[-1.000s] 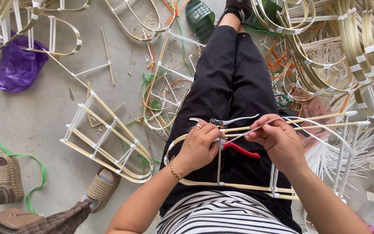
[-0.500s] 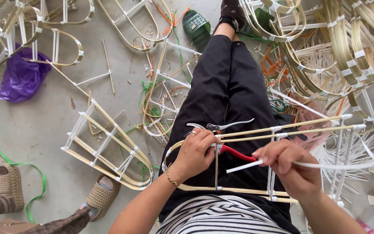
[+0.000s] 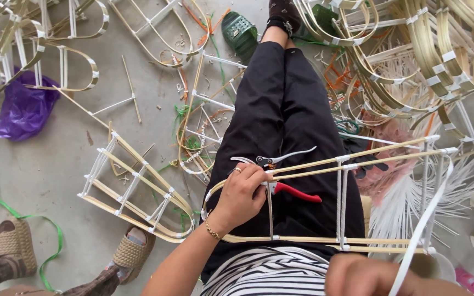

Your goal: Assembling and tying the frame of a piece of furniture using bamboo or wood strips and white cord.

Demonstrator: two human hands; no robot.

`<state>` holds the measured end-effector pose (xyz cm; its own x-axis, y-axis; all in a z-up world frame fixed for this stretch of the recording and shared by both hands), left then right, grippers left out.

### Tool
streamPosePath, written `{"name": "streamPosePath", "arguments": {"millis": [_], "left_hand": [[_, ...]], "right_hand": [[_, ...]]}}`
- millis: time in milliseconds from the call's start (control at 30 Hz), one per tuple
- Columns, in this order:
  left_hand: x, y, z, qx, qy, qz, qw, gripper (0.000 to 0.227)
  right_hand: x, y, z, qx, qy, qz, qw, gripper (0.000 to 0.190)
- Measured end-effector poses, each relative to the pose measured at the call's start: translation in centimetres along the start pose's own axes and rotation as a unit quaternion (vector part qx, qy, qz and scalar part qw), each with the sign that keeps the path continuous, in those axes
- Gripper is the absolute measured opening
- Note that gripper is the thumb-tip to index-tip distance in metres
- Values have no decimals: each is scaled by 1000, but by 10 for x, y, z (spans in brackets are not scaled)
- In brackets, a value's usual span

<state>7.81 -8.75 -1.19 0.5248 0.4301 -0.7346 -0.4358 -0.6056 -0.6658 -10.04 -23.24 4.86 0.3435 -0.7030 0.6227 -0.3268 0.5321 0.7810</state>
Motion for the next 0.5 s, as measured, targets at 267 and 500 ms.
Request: {"name": "streamPosePath", "arguments": {"millis": [267, 500], "left_hand": [[0, 1, 0, 6, 1, 7, 1000, 22], [0, 3, 1, -7, 8, 6, 1000, 23]], "right_hand": [[35, 1, -38, -50, -30, 258, 964, 13], [34, -48, -111, -197, -51, 570, 796, 14]]}}
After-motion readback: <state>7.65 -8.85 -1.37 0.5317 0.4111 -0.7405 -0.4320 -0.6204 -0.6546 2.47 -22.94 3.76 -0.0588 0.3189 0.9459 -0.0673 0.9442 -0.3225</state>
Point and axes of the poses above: each hand's wrist, its own z-axis away from the middle knuckle, its own y-axis out of the palm, x = y × z, the point moved 10 cm from there along -z, towards the middle knuckle, and after that the axes turned 1 degree about -x, right-handed, at the moved point
